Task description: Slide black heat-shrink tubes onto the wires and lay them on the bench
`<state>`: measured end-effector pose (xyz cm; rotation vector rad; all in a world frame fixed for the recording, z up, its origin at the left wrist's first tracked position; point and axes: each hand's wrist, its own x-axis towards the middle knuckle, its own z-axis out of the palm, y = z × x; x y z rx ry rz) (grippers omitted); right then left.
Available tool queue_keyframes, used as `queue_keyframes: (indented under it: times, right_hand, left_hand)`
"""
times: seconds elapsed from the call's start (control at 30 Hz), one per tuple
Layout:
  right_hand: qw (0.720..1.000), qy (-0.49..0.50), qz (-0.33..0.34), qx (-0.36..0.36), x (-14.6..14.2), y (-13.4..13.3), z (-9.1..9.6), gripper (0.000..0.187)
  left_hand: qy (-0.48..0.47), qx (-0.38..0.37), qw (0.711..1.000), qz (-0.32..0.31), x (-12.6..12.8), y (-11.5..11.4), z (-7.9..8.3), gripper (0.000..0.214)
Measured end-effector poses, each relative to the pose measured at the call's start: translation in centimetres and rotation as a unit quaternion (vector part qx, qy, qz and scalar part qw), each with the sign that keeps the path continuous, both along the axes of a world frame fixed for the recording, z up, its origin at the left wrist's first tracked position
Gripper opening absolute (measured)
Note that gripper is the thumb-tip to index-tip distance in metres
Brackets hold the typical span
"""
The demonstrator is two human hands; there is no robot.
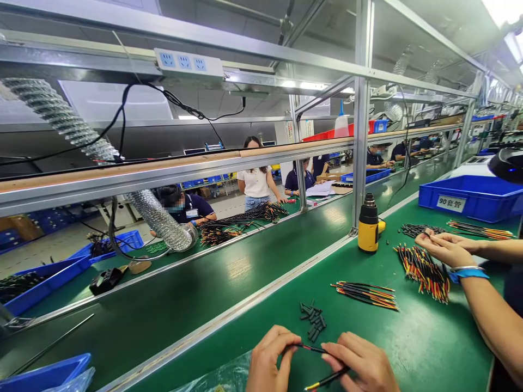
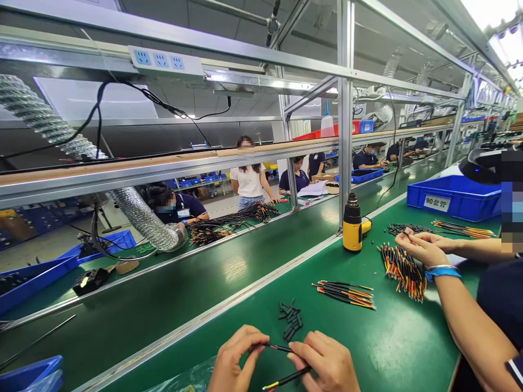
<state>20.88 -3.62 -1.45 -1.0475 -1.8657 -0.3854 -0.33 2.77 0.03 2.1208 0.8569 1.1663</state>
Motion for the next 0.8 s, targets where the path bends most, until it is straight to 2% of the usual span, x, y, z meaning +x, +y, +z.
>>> queue_keyframes:
  times: [0.17, 0.3, 0.33, 0.4, 0.5, 0.63, 0.8]
  right_hand:
    - [0.984, 0.062, 0.044, -0.160, -0.4, 0.2, -0.9, 0.019]
    - [0.970, 0.081, 0.070, -0.218, -0.7, 0.3, -1.8, 0.029]
    - [0.966, 0.091, 0.079, -0.227, -0.7, 0.3, -1.8, 0.030]
    - [0.954, 0.126, 0.104, -0.253, -0.9, 0.3, -1.7, 0.032]
    - [0.923, 0.191, 0.146, -0.300, -1.1, 0.2, -1.2, 0.039]
    - [0.879, 0.246, 0.199, -0.357, -1.4, -0.1, -0.9, 0.053]
    - [0.863, 0.253, 0.229, -0.373, -1.5, -0.2, -1.5, 0.060]
  left_hand:
    - [0.055, 0.044, 0.996, -0.054, 0.2, -0.3, -0.3, 0.025]
    - [0.049, 0.029, 0.995, -0.079, 0.6, -0.6, -0.9, 0.025]
    - [0.026, 0.011, 0.996, -0.081, 0.8, -0.7, -1.1, 0.024]
    - [-0.055, -0.073, 0.993, -0.081, 1.1, -0.8, -1.4, 0.021]
    - [-0.168, -0.194, 0.963, -0.076, 1.7, -1.1, -1.7, 0.016]
    - [-0.167, -0.154, 0.971, -0.068, 2.3, -1.7, -1.6, 0.023]
    - [-0.153, -0.133, 0.978, -0.057, 2.6, -2.5, -1.1, 0.026]
